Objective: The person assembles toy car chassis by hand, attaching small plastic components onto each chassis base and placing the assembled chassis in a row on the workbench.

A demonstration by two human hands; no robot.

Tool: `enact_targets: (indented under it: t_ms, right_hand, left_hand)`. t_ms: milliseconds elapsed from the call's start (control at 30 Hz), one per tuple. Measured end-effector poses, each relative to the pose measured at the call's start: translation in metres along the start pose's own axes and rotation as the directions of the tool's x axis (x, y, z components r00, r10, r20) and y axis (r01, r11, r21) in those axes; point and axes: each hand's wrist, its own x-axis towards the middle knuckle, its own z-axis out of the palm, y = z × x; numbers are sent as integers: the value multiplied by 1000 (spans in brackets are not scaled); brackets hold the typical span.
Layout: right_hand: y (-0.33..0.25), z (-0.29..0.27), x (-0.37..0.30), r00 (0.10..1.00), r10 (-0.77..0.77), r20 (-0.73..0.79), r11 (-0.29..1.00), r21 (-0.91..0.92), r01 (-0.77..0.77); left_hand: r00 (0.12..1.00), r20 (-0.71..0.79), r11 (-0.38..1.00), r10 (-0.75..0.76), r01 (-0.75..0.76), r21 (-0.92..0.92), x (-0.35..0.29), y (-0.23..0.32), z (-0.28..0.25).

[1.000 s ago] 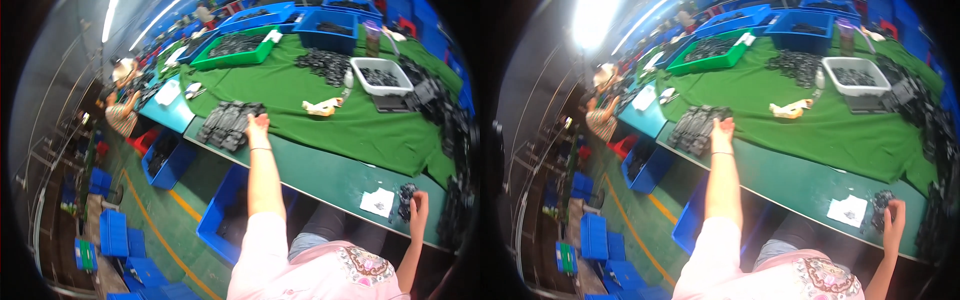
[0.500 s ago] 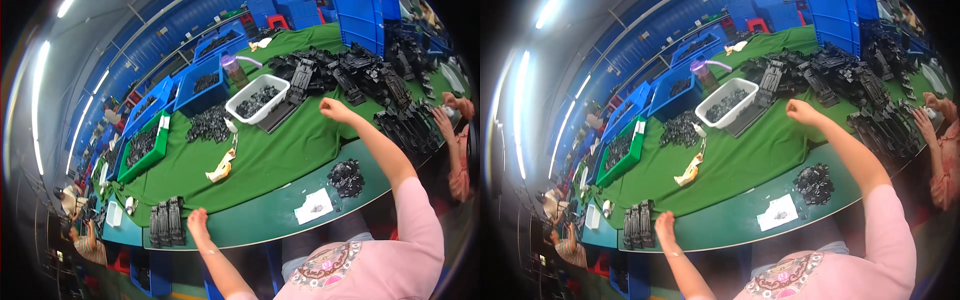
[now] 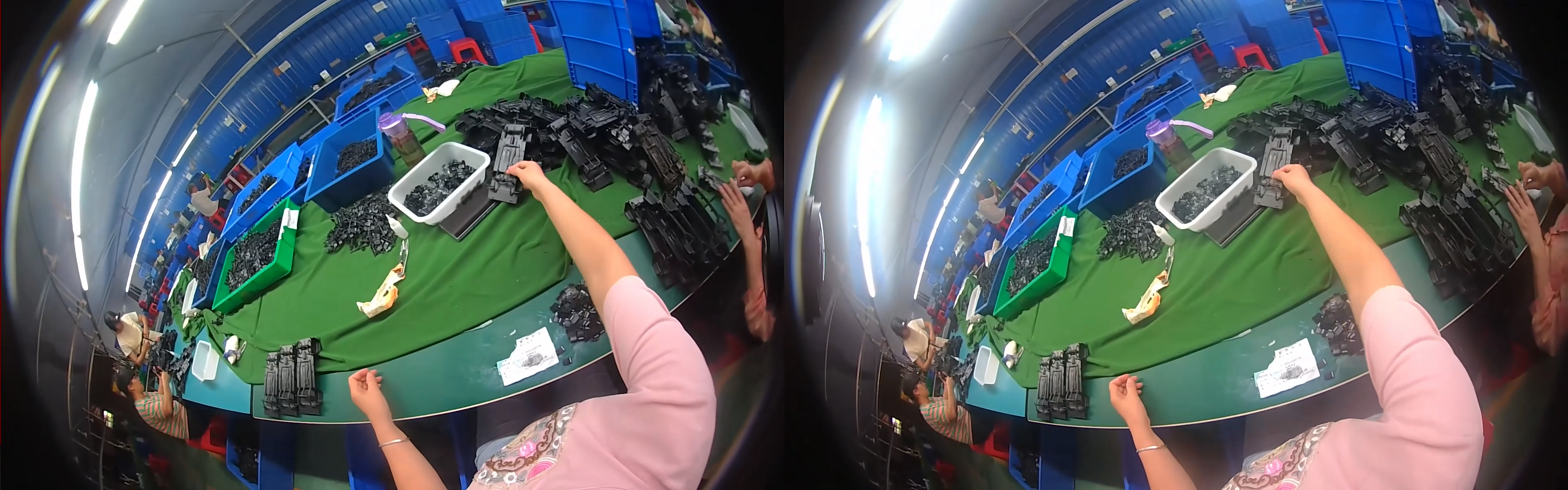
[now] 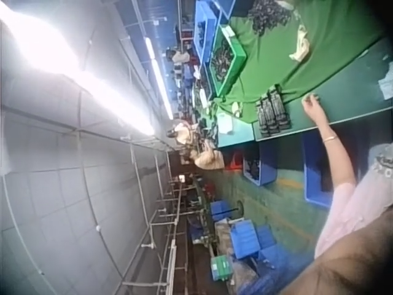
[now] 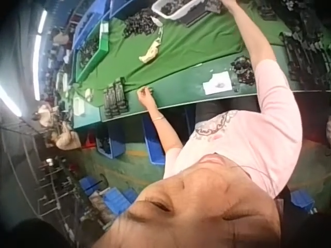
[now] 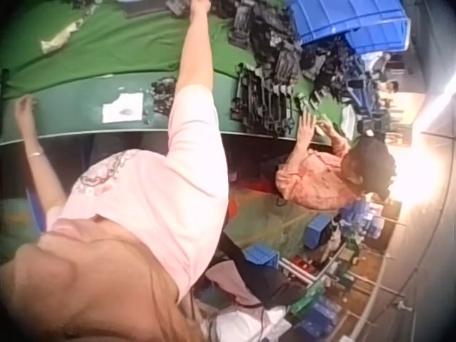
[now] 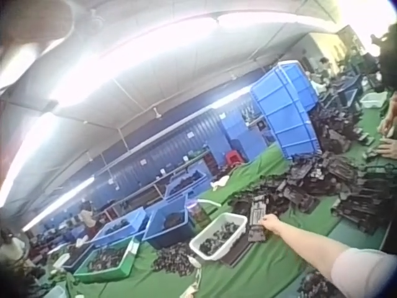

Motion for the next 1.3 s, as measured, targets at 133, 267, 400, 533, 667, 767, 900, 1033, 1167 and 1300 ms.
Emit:
enact_targets:
  t_ms: [133, 267, 400, 533, 667, 767, 900, 1033, 1167, 1300]
  right_hand:
    - [-23, -20, -39, 978, -34, 208, 972, 236, -16]
    - [-87, -64, -130, 810, -168, 561, 986, 113, 126]
    - [-109, -83, -206, 740, -232, 631, 968, 77, 238]
    - [-97, -69, -281, 669, -447, 594, 866, 99, 491]
    - [-88, -66, -317, 394, -322, 861, 831, 57, 554]
    - [-81, -88, -305, 804, -285, 522, 945, 292, 146]
    - [-101, -65, -303, 757, -274, 593, 959, 111, 260]
    - [-83, -53, -308, 640, -228, 734, 971, 223, 91]
    - [-71, -47, -328, 841, -134, 523, 679, 667, -307]
    - [-57, -26, -351, 941, 35, 338, 663, 696, -275]
  left_hand:
    - [1000, -9, 1000, 6, -5, 26, 2, 0, -2]
    - [999, -26, 1000, -23, 23, -12, 4, 4, -1]
    - [947, 320, 988, 32, 19, -153, -40, 62, 55]
    - [617, 760, 765, 201, 386, -515, -92, 113, 109]
    - [516, 847, 859, 126, 370, -353, -104, 124, 118]
    - [425, 902, 928, 76, 301, -220, -94, 133, 102]
    - [293, 956, 983, 15, 173, -68, -95, 148, 92]
    - [129, 992, 923, 5, 380, -54, -92, 151, 87]
    - [456, 889, 456, 45, 782, -424, -107, 138, 75]
    - [497, 823, 748, 274, 428, -507, -139, 94, 88]
